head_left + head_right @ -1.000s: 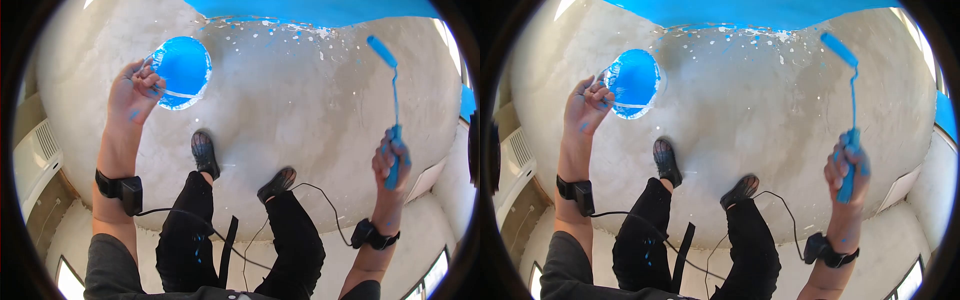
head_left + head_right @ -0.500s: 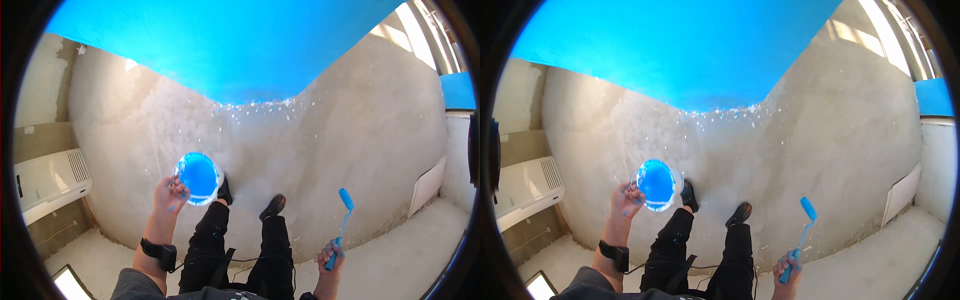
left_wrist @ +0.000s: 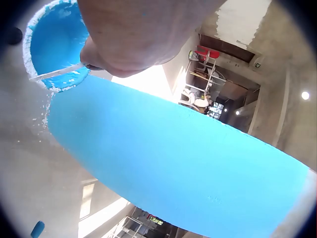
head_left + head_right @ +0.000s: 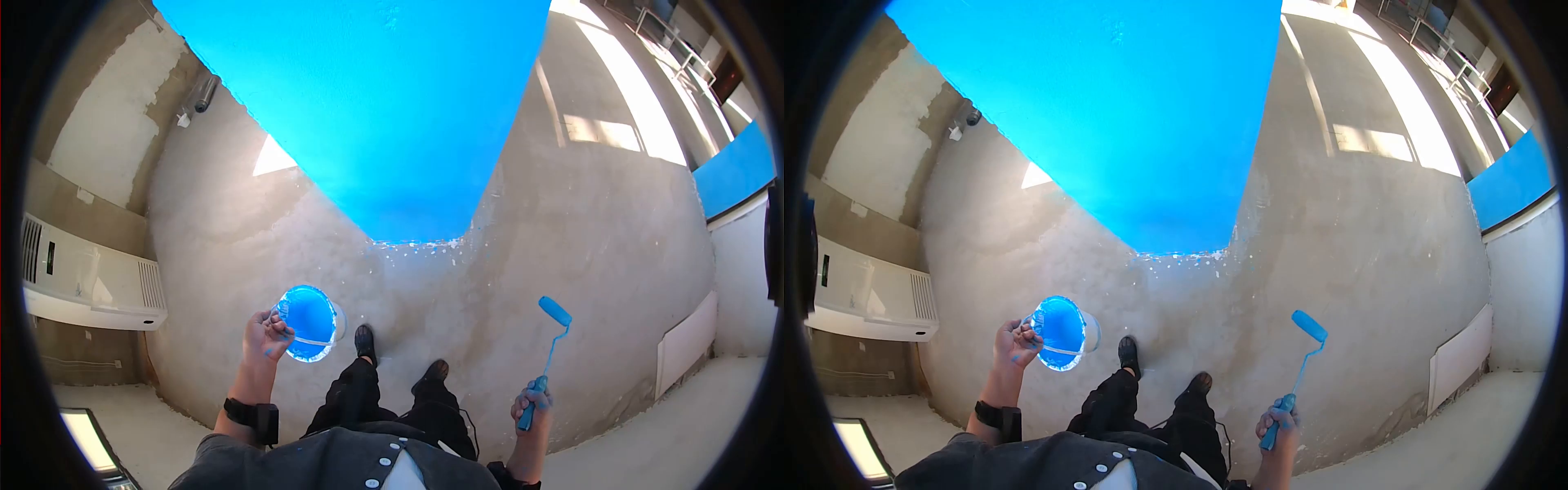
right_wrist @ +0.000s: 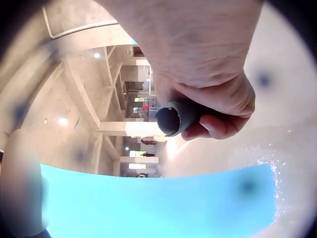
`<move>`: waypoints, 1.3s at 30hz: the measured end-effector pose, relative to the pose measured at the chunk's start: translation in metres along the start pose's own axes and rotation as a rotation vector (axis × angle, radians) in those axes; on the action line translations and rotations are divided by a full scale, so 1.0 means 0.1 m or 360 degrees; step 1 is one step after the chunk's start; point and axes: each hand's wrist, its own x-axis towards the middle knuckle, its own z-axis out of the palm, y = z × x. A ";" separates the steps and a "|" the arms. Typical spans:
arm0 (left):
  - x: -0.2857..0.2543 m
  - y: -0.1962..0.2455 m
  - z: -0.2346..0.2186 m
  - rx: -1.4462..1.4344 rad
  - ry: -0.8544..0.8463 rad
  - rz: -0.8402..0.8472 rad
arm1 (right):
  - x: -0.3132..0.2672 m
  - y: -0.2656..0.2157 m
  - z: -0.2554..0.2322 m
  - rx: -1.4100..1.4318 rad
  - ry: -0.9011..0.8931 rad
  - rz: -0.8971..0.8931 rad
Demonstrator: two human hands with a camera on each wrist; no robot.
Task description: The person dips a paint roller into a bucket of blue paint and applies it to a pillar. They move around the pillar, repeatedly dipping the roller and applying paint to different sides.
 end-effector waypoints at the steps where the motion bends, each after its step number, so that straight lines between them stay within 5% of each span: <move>1: -0.07 -0.05 -0.12 -0.0052 -0.0089 0.0051 | -0.04 -0.03 -0.07 -0.0016 -0.0043 -0.0027; 7: -0.72 -0.18 0.03 -0.0390 -0.0280 0.0299 | -0.14 -0.69 0.06 -0.0115 -0.0882 -0.0388; 9: -0.79 -0.21 0.02 -0.0484 -0.0267 0.0356 | -0.18 -0.67 0.12 -0.0150 -0.0696 -0.0126; 11: -0.87 -0.22 0.05 -0.0676 -0.0216 0.0390 | 0.01 -0.55 -0.05 -0.0369 -0.0518 -0.0180; 13: -0.98 -0.24 0.08 -0.0720 -0.0231 0.0379 | 0.03 -0.52 -0.26 -0.1056 -0.0104 -0.0510; 21: -0.43 -0.12 0.12 -0.0864 0.0005 0.0172 | -0.26 -0.28 -0.15 -0.1257 0.0079 -0.0533; 23: -0.22 -0.08 0.07 -0.0904 0.0144 0.0139 | -0.28 -0.16 -0.13 -0.1797 0.0061 -0.1340; 25: -0.08 -0.06 -0.10 -0.0995 0.0019 -0.0069 | -0.47 -0.17 0.00 -0.1610 0.0018 -0.1132; 26: -0.22 -0.18 -0.13 -0.0921 0.0104 0.0072 | -0.54 -0.13 0.00 -0.1358 -0.0046 -0.0958; 29: -0.16 -0.15 -0.13 -0.1010 -0.0030 0.0039 | -0.45 -0.23 0.24 -0.1518 -0.0113 -0.0487; 33: -0.36 -0.30 -0.31 -0.0900 -0.0235 0.0184 | 0.05 -0.11 0.15 -0.1802 -0.0238 -0.0746; 39: -0.51 -0.37 -0.22 -0.0986 -0.0185 0.0335 | 0.99 -0.53 0.65 -0.2206 -0.0503 -0.1139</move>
